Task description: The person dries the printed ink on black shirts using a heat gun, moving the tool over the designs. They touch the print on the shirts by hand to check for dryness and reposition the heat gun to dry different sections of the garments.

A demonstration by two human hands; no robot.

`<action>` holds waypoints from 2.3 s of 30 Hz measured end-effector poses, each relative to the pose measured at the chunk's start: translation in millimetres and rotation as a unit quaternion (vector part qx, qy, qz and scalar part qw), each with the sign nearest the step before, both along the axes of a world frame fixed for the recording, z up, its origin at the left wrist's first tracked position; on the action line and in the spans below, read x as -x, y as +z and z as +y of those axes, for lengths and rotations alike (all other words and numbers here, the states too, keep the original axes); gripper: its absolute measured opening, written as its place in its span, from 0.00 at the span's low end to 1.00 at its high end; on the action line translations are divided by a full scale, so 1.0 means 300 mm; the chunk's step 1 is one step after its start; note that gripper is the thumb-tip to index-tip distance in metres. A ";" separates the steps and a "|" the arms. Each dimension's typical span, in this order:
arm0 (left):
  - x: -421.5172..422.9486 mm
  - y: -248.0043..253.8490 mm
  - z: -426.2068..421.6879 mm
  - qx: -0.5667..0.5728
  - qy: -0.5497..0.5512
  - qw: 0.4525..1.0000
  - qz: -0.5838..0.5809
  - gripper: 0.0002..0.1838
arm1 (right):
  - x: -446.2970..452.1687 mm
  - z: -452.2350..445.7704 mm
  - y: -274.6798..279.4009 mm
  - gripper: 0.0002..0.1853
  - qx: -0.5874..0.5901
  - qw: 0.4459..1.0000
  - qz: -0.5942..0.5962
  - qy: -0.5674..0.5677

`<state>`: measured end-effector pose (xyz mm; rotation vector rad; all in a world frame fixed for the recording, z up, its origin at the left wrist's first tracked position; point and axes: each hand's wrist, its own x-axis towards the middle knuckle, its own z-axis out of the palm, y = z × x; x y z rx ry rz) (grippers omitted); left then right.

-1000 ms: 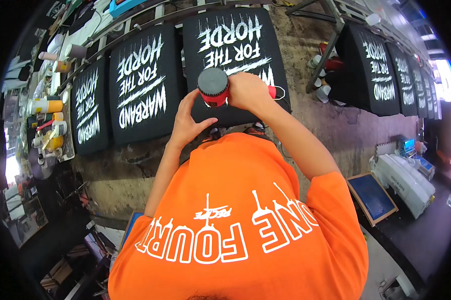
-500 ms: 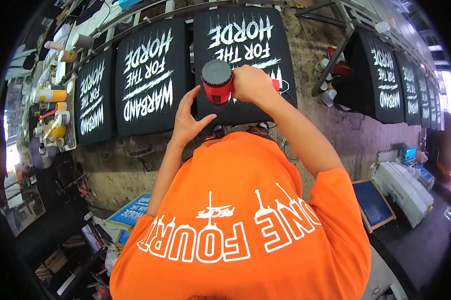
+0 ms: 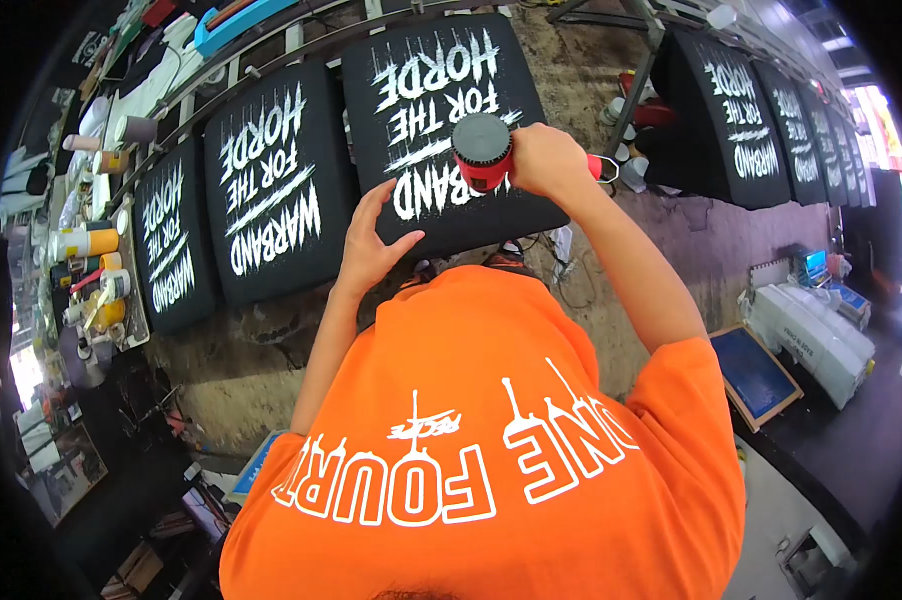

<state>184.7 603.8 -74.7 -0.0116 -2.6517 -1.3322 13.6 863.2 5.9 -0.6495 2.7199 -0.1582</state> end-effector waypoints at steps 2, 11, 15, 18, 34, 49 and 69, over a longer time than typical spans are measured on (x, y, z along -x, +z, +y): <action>0.013 -0.001 0.010 -0.016 -0.010 1.000 -0.020 0.45 | 0.017 0.050 0.021 0.16 -0.019 1.000 -0.005 -0.023; 0.040 -0.010 0.039 -0.019 -0.029 0.999 -0.027 0.43 | 0.083 0.257 -0.023 0.19 -0.014 0.994 0.036 -0.099; 0.036 -0.025 0.032 -0.001 -0.017 1.000 -0.010 0.42 | 0.098 0.296 -0.031 0.20 -0.012 0.993 0.036 -0.113; 0.021 -0.055 0.016 0.042 -0.012 0.998 -0.047 0.41 | 0.101 0.300 -0.044 0.21 -0.006 0.992 0.039 -0.122; -0.090 -0.414 0.052 0.344 -0.007 0.911 -0.228 0.53 | -0.018 -0.151 -0.008 0.13 0.077 0.996 0.042 0.012; -0.264 -0.341 -0.192 0.076 0.276 0.950 -0.120 0.43 | -0.061 -0.424 -0.065 0.14 0.058 0.992 -0.059 0.096; -0.064 -0.361 -0.063 0.152 0.002 0.971 -0.184 0.41 | -0.020 -0.167 0.043 0.13 -0.021 0.999 -0.018 0.022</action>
